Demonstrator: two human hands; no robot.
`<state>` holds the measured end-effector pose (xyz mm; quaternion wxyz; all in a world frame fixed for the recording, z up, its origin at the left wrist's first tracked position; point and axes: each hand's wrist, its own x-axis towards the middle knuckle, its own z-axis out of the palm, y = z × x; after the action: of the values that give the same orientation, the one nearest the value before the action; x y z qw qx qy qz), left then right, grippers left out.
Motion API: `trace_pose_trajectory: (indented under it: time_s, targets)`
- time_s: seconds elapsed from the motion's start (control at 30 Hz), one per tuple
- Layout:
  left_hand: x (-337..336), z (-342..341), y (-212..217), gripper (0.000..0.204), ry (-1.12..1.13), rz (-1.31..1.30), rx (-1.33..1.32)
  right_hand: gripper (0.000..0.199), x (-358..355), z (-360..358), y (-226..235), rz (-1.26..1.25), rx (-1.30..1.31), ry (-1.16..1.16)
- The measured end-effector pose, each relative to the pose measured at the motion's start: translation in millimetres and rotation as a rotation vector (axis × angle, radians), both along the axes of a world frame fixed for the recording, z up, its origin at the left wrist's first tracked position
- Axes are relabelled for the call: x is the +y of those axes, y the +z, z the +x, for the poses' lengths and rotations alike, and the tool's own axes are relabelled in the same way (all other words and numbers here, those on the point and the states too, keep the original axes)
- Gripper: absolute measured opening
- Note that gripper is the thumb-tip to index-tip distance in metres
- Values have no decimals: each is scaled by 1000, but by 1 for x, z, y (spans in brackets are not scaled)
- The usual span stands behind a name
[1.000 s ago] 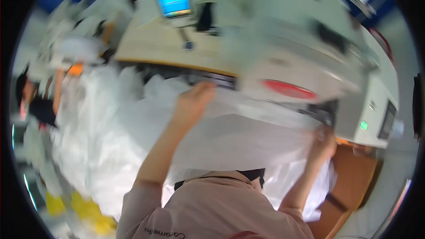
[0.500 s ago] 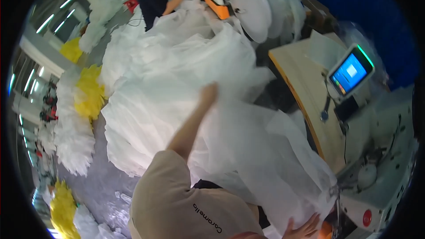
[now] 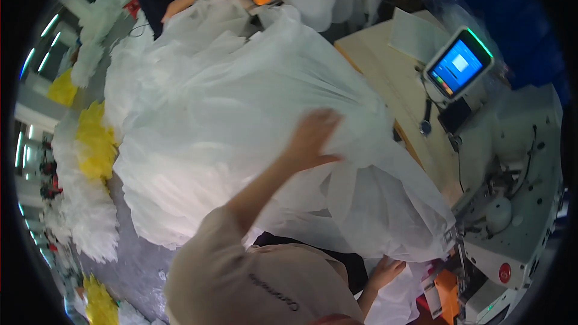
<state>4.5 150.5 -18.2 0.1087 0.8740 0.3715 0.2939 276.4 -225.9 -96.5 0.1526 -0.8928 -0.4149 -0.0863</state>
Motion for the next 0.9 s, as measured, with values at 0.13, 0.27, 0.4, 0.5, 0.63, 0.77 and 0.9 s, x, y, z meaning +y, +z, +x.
trace_pose_trajectory:
  time_s: [0.13,0.27,0.4,0.5,0.63,0.77,0.9]
  targets:
    - [-26,-123,18,14,588,-5,369,56,-79,54,6,155,585,-357]
    - [20,-171,69,26,914,11,429,39,-178,110,32,-480,-410,-123]
    - [67,-167,110,39,596,-136,-683,35,-213,109,35,-395,59,-610]
    - [24,-153,100,56,646,460,-130,31,-192,82,28,-301,175,-628]
    - [-78,-159,58,41,604,-8,428,27,-129,47,37,-125,414,-399]
    - [-113,-181,51,36,733,-303,487,23,-4,4,73,73,873,-1]
    - [-132,-185,73,37,718,-405,379,37,189,-77,83,6,599,838]
